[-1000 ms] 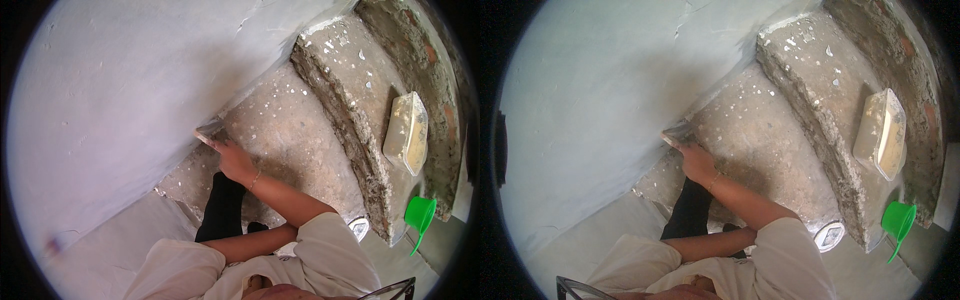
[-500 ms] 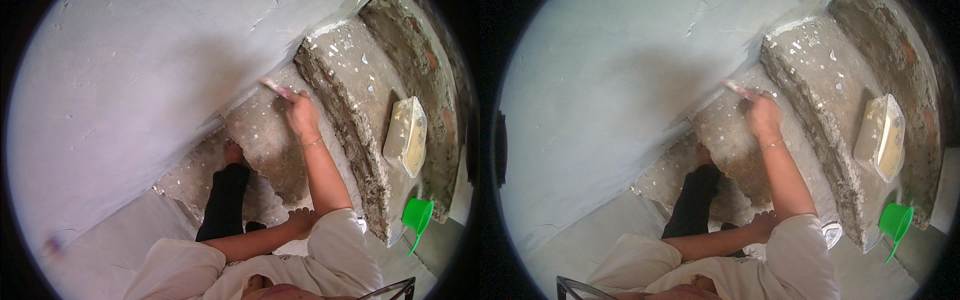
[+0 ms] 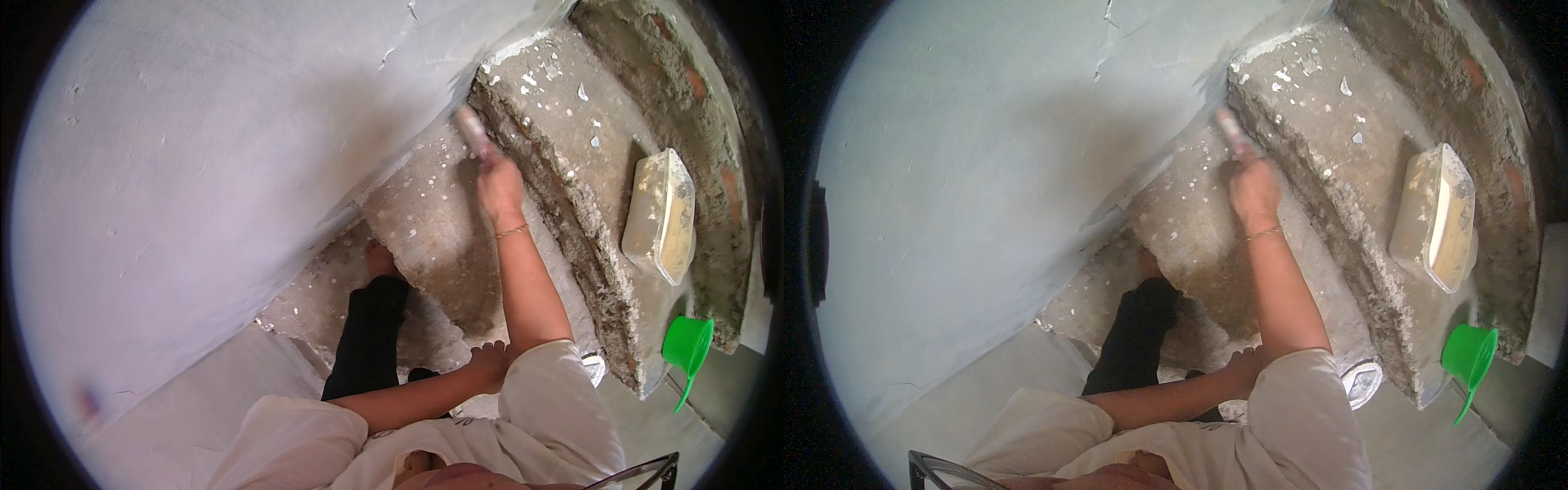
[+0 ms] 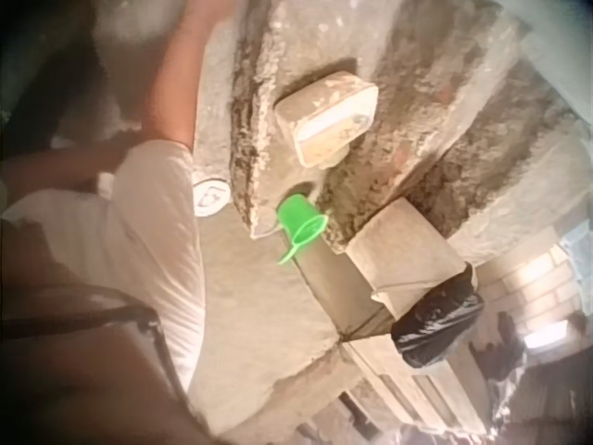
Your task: The person applies white paint to a wall using a brush, then mixes and spreads plaster or filler on a surface using spatulas.
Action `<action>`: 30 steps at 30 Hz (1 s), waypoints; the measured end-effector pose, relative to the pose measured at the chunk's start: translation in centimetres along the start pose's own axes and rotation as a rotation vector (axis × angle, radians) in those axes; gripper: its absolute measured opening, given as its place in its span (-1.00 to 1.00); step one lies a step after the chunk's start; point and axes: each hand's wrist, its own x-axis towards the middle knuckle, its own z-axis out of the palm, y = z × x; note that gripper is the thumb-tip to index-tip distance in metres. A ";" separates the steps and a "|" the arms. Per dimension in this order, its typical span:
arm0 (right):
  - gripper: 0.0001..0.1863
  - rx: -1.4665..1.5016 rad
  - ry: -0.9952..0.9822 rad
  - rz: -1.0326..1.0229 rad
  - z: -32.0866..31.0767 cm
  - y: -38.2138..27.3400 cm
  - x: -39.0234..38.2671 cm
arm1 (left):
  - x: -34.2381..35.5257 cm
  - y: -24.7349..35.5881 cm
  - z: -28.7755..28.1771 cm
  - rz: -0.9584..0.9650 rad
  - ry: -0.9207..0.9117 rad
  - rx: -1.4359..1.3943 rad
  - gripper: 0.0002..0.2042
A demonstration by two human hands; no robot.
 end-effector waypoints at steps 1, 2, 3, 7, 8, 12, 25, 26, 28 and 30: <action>-0.60 0.047 0.091 0.039 0.0 0.5 0.2 | 0.0 0.0 -0.1 -0.023 -0.035 0.025 -0.33; -0.56 0.095 0.181 0.076 0.1 0.7 0.4 | 0.1 0.0 -0.1 -0.022 -0.035 0.025 -0.33; -0.49 0.168 0.136 -0.015 0.8 0.6 0.3 | 0.2 -0.1 0.1 -0.026 -0.028 0.029 -0.31; -0.42 0.293 0.227 -0.019 4.9 -0.3 2.3 | 0.8 -0.7 0.4 0.023 -0.043 0.001 -0.25; -0.42 0.294 0.232 -0.012 5.3 -0.5 2.7 | 0.9 -0.8 0.8 0.045 -0.045 -0.002 -0.26; -0.43 0.401 0.233 0.106 6.6 -1.8 2.5 | 1.4 -1.4 2.1 0.091 0.001 -0.063 -0.27; -0.44 0.373 0.307 0.047 6.4 -2.8 1.7 | 1.2 -1.3 2.2 0.082 -0.018 0.004 -0.36; -0.44 0.375 0.307 0.045 6.6 -2.5 1.2 | 1.2 -1.6 2.1 0.080 -0.014 0.001 -0.37; -0.45 0.377 0.097 -0.062 6.5 -1.2 -0.4 | 1.4 -1.7 2.2 0.059 -0.002 0.001 -0.38; -0.45 0.295 0.103 -0.158 5.2 -0.6 -2.9 | 1.1 -1.7 1.7 0.020 0.013 0.004 -0.43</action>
